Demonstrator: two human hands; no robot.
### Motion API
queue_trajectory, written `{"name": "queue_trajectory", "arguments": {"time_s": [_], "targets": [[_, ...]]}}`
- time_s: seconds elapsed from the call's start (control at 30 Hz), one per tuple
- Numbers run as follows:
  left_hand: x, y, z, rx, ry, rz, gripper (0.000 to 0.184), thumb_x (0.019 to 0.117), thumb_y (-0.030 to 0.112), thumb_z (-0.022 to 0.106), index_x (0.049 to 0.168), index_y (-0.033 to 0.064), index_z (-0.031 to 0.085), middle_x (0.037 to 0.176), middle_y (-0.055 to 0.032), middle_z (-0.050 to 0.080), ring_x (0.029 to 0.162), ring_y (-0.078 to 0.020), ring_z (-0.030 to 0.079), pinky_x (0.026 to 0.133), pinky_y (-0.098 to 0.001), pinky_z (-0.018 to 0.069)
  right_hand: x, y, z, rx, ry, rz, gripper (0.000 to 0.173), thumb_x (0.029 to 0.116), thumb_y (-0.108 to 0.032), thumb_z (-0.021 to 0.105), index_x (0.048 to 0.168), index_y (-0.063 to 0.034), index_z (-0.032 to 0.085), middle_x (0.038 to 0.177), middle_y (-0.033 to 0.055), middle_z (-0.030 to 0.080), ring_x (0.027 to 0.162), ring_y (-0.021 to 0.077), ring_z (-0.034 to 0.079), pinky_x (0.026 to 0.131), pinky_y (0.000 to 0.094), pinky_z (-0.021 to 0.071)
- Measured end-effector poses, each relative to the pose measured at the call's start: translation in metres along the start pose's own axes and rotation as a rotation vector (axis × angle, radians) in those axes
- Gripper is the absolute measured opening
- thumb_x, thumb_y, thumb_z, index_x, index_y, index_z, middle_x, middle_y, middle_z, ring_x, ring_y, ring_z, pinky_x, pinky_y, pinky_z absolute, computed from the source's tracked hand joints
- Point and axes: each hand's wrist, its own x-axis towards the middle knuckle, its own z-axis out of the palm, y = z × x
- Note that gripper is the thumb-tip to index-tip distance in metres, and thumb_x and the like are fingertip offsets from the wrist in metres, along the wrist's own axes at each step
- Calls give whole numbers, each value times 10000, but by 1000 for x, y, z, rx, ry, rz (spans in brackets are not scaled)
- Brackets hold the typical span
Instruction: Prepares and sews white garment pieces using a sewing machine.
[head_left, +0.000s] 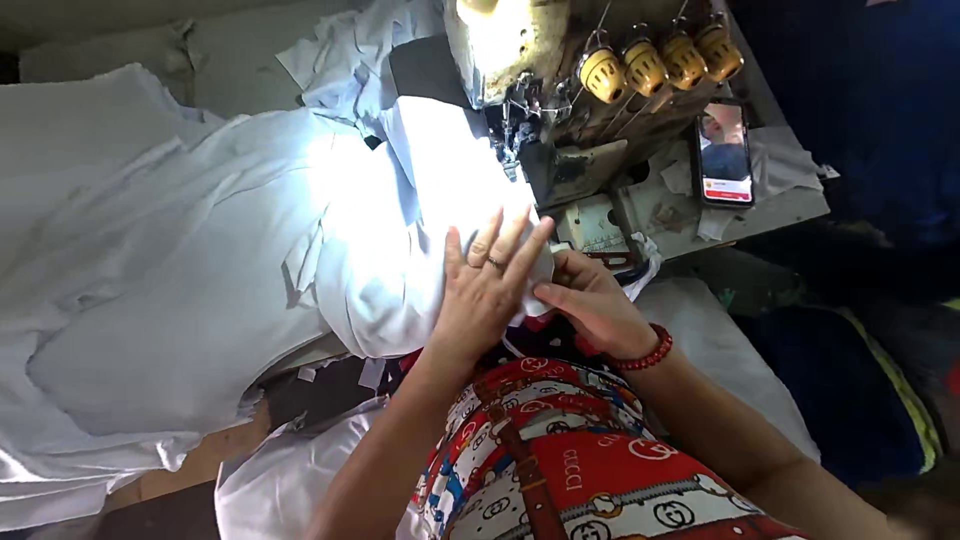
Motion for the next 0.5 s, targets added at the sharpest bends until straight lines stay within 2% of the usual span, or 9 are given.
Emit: {"name": "queue_trajectory", "arguments": {"time_s": [0.03,0.1,0.17,0.27,0.33,0.37,0.4,0.43,0.5], "targets": [[2,-7,4,33,23,-26,525,944,96,610,1463,145,545,1494,-125,554,1425,-332,461,1116,-668,218,-2,0,1,7,17,11,141,918,-1,657,1014,-104,673,894,-19,744,791,73,723,734,260,622],[8,-22,1,9,50,-2,427,964,79,570,1383,148,620,1435,-99,615,1400,-330,495,1108,-665,236,0,-2,1,-2,39,-4,151,930,25,633,1031,-83,661,883,-8,747,773,83,727,729,260,624],[15,-35,-10,-73,61,104,274,964,125,588,1201,167,720,1294,-69,702,1343,-298,550,1128,-598,258,8,-7,1,-67,46,-61,199,933,41,610,1077,-94,595,842,-18,741,729,83,727,714,256,625],[34,-48,-29,-159,-17,273,211,982,91,571,1016,120,777,1121,-70,766,1167,-240,685,1069,-470,442,28,-16,-1,-265,31,-239,223,941,22,618,1093,-109,522,837,-54,699,681,51,698,654,242,618],[49,-54,-39,-159,-80,309,224,985,75,558,978,91,782,1063,-79,777,1009,-250,739,907,-428,553,43,-20,-2,-415,22,-389,150,961,11,598,1107,-21,595,932,-6,697,703,34,681,630,214,607],[55,-58,-41,-144,-99,297,224,981,79,550,968,97,772,1046,-75,781,869,-250,740,732,-408,549,50,-21,-4,-490,15,-441,154,974,0,582,1117,18,637,966,27,705,727,38,682,641,216,607],[61,-62,-42,-146,-115,265,226,974,81,550,977,100,775,1022,-79,782,735,-251,707,620,-407,513,54,-22,-5,-550,-1,-471,182,996,-17,566,1147,32,655,988,49,710,752,47,688,659,222,612],[66,-66,-42,-155,-129,233,234,960,78,550,996,99,780,1001,-89,776,669,-256,670,579,-417,492,58,-22,-6,-598,-7,-489,219,1010,-31,551,1191,33,656,976,57,718,747,51,689,658,224,611],[75,-77,-41,-150,-145,202,260,934,75,535,1031,97,776,1030,-112,766,781,-291,703,666,-459,523,59,-21,-8,-671,-14,-479,302,1032,-66,529,1304,25,621,938,59,721,714,60,683,637,228,604]]}}
